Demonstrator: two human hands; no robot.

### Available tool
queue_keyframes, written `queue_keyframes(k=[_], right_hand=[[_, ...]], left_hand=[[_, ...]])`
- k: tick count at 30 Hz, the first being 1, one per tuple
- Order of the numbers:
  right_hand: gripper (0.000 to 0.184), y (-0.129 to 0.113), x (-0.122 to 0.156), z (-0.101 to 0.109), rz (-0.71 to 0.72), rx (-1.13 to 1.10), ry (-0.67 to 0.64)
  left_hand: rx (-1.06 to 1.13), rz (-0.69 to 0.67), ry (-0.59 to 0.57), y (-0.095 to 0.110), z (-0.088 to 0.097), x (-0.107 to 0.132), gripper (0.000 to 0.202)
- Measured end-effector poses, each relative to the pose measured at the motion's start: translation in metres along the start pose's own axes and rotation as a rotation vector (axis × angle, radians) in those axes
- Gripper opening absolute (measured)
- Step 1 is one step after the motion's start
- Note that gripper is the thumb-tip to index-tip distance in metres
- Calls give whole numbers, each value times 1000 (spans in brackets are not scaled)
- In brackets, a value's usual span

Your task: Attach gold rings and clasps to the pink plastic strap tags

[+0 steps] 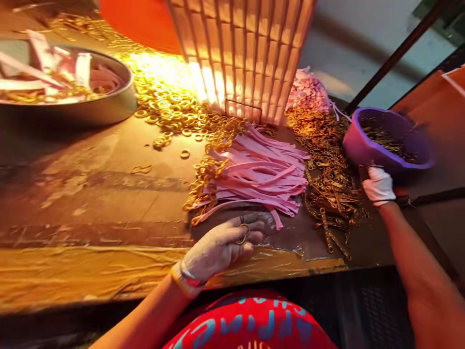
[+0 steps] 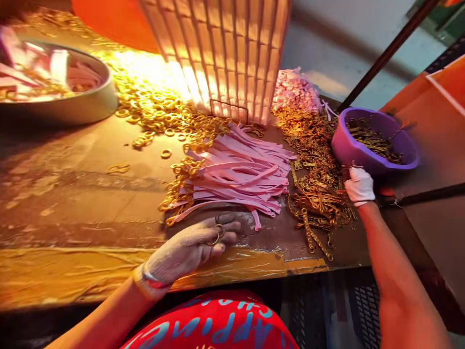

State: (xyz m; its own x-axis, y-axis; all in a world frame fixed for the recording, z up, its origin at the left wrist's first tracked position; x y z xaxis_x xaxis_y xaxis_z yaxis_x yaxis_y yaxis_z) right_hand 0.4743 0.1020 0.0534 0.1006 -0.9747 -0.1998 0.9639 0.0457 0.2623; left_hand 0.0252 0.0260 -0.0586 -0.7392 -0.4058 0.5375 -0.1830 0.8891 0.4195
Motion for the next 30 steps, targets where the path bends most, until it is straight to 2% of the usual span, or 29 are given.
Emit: queue_keyframes(k=[2, 3, 5, 6, 7, 8, 10, 12, 14, 16, 18, 21, 23, 27, 30], right_hand=[[31, -17, 1, 19, -28, 1, 119], [30, -35, 5, 28, -2, -52, 173], [28, -90, 17, 44, 163, -347, 282], [27, -125, 26, 48, 280, -569, 266], [27, -163, 36, 50, 383, -758, 188], [28, -200, 47, 50, 446, -872, 115], [35, -265, 69, 48, 532, -954, 21], [36, -312, 85, 39, 514, -959, -58], [35, -341, 95, 32, 462, -992, -62], [33, -354, 102, 28, 406, -1051, -26], [33, -357, 106, 26, 368, -1084, 3], [46, -352, 110, 28, 351, -1030, 15], [55, -348, 113, 29, 367, -975, -15], [57, -346, 118, 25, 409, -915, -85], [46, -350, 122, 17, 368, -788, -71]], left_hand=[[-82, -8, 4, 0, 0, 5, 53], [-116, -18, 20, -2, 0, 8, 54], [-158, -34, 43, -7, 1, 12, 54], [-168, -41, 54, -10, 1, 13, 54], [-178, -47, 63, -12, 1, 14, 54], [-193, -57, 67, -15, 0, 14, 54], [-242, -108, 77, -18, -1, 16, 55], [-315, -178, 93, -19, -2, 18, 53], [-396, -263, 134, -20, 0, 20, 47], [-467, -351, 169, -21, 4, 23, 41], [-524, -432, 204, -22, 9, 24, 41], [-618, -524, 289, -22, 14, 25, 47], [-676, -569, 336, -22, 15, 26, 43], [-715, -581, 342, -26, 12, 29, 32], [-659, -542, 384, -30, 12, 27, 39]])
Point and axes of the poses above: each hand's wrist, its own x-axis away from the middle knuckle, its own z-axis out of the back of the hand, y = z × x, the point moved 4 cm from there along -x, towards the middle knuckle, and after that the axes turned 14 degrees about z, right-handed, at the moved point
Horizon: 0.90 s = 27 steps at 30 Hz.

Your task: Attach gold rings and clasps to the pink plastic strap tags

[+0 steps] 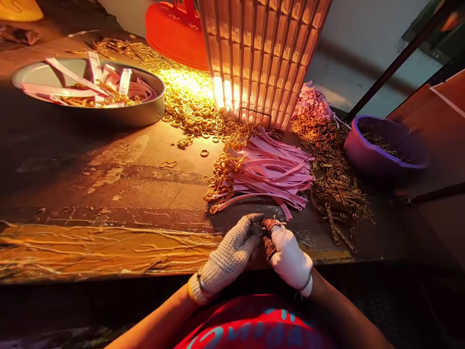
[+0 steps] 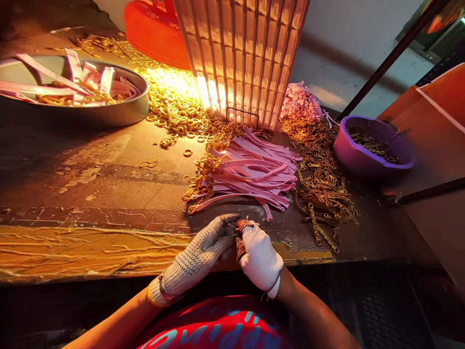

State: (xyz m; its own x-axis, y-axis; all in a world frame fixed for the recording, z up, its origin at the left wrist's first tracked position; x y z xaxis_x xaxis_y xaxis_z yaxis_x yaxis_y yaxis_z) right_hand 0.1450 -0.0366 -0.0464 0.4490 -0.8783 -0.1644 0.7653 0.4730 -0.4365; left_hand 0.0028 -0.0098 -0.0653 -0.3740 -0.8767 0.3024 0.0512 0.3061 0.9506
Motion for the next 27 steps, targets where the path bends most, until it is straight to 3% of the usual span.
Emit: queue_keyframes(k=[3, 8, 12, 14, 16, 18, 20, 23, 27], right_hand=[[32, -2, 0, -9, -71, 130, -16], [19, -7, 2, -9, -246, 283, -35], [21, 6, 20, -4, -371, 68, -10], [20, 15, 31, -1, -410, -28, -10], [21, 21, 35, 5, -405, -10, 43], [29, 23, 30, 9, -322, 62, 101], [35, 24, 16, 7, -170, 131, 57], [30, 39, -8, 1, -75, 275, -111], [26, 83, -26, 13, -142, 370, -133]], left_hand=[[117, 115, 28, -6, -4, -6, 49], [276, 294, -49, -10, -21, -24, 56], [192, 314, -95, 1, -35, -32, 54], [6, 252, -150, 10, -38, -38, 46], [-248, 59, -120, 23, -33, -46, 35], [-545, -193, 42, 37, -19, -55, 34], [-851, -333, 267, 43, 0, -62, 43], [-1254, -326, 445, 34, 28, -70, 57], [-1563, -357, 346, 13, 53, -80, 65]])
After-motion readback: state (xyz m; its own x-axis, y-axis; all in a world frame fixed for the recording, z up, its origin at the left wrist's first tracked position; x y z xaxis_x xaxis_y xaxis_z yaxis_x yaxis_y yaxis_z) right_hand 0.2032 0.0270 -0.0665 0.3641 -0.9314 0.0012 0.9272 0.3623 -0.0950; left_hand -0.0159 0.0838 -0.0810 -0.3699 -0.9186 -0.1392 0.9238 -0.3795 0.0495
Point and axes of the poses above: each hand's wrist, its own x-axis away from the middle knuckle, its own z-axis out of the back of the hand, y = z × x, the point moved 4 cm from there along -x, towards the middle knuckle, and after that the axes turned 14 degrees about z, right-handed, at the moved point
